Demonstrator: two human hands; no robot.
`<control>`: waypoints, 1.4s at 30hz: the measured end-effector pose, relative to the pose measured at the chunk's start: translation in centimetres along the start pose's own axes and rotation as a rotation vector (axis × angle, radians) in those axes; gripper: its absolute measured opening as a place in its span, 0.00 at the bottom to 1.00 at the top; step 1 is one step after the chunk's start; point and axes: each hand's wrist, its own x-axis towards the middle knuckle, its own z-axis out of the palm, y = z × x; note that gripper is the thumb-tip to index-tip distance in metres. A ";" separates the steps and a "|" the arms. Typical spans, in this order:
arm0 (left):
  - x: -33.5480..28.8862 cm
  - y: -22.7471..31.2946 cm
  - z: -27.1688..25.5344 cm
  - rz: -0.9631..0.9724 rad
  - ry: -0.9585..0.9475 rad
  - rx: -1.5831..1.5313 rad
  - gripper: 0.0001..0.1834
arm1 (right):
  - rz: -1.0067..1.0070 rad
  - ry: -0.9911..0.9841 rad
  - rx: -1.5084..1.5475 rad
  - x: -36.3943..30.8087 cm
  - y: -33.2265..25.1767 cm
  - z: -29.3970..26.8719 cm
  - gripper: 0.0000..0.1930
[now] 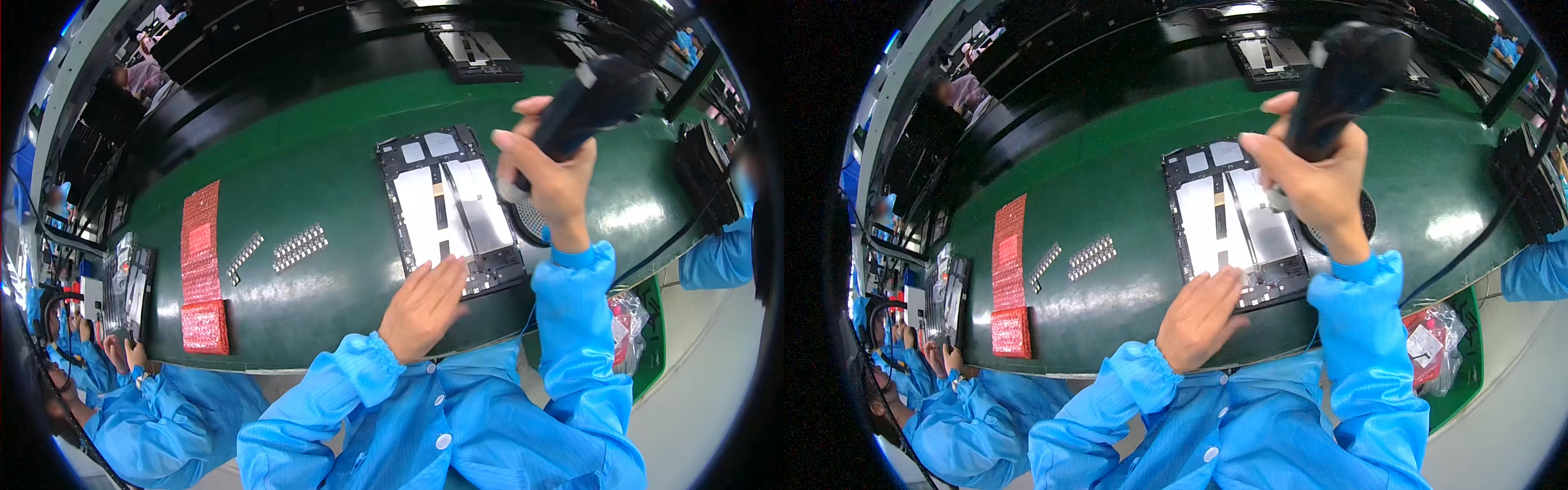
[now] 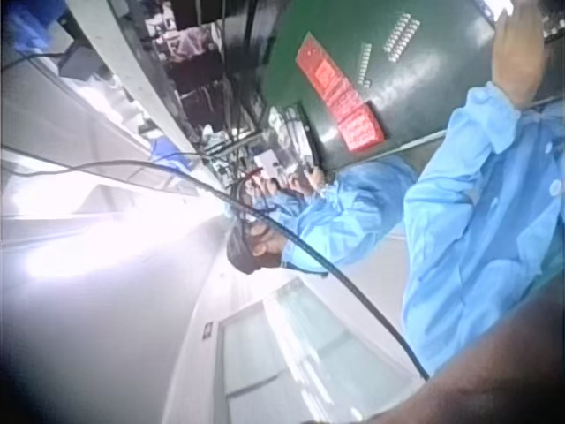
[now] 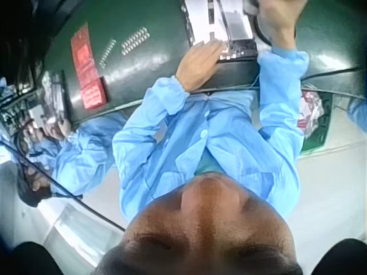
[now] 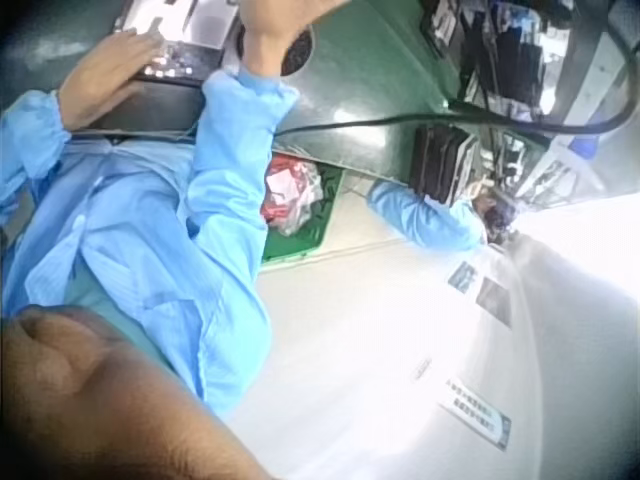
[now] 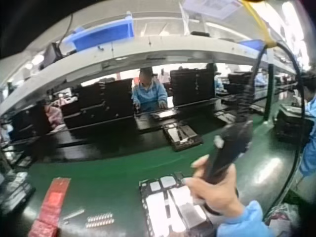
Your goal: Assembling components and using an electric screwdriver to secure parts of an electronic screen device on a factory assembly line.
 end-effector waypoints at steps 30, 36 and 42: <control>21.5 -23.6 -2.2 -0.195 -0.110 0.525 0.36 | -0.057 -0.079 0.204 -3.1 5.3 0.5 0.22; 30.8 -20.3 2.9 -0.184 -0.263 0.756 0.33 | -0.066 -0.231 0.187 -3.1 5.4 -0.6 0.32; 33.2 -22.4 3.9 -0.185 0.053 0.798 0.18 | -0.040 -0.175 0.166 -3.0 5.4 -1.1 0.32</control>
